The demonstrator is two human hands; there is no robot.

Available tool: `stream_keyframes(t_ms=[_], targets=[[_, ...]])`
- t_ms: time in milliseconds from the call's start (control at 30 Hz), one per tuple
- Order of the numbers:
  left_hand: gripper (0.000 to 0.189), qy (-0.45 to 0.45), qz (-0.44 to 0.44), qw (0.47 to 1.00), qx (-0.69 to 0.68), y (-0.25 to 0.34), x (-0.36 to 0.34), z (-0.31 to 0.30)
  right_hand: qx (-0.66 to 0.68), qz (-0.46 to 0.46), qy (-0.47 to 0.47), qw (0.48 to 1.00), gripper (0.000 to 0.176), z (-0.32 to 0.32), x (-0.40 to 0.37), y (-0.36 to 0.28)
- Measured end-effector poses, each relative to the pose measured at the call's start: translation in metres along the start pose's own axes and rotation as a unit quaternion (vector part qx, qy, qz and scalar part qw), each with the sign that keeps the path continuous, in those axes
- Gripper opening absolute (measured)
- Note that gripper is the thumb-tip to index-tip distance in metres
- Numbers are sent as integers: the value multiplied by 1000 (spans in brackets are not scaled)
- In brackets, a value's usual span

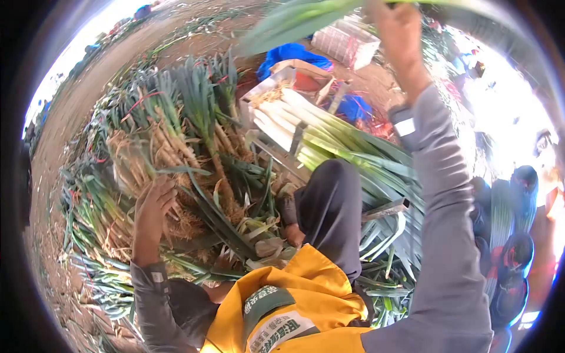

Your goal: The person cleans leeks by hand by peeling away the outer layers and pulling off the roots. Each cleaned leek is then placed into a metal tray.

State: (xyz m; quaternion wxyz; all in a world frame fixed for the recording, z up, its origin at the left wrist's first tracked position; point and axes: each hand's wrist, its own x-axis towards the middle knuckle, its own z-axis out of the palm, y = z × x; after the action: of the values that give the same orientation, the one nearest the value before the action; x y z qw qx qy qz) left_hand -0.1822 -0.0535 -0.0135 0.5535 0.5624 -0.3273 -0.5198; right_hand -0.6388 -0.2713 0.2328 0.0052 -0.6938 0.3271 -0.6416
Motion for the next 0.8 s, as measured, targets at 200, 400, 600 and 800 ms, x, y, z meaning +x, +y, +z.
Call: stream_keyframes(t_ms=[200,400,600,800], targets=[[43,26,-50,994,-93,-15,27,3,-580,-109,-328,738,43,-119,35,94],[41,-46,-41,994,-86,2,16,42,-524,58,-533,662,29,-95,-127,215],[38,69,-104,991,-52,-19,46,50,-408,29,-593,693,37,-74,-224,314],[35,12,-142,988,-58,-48,79,61,-293,134,-640,698,46,-74,-219,349]])
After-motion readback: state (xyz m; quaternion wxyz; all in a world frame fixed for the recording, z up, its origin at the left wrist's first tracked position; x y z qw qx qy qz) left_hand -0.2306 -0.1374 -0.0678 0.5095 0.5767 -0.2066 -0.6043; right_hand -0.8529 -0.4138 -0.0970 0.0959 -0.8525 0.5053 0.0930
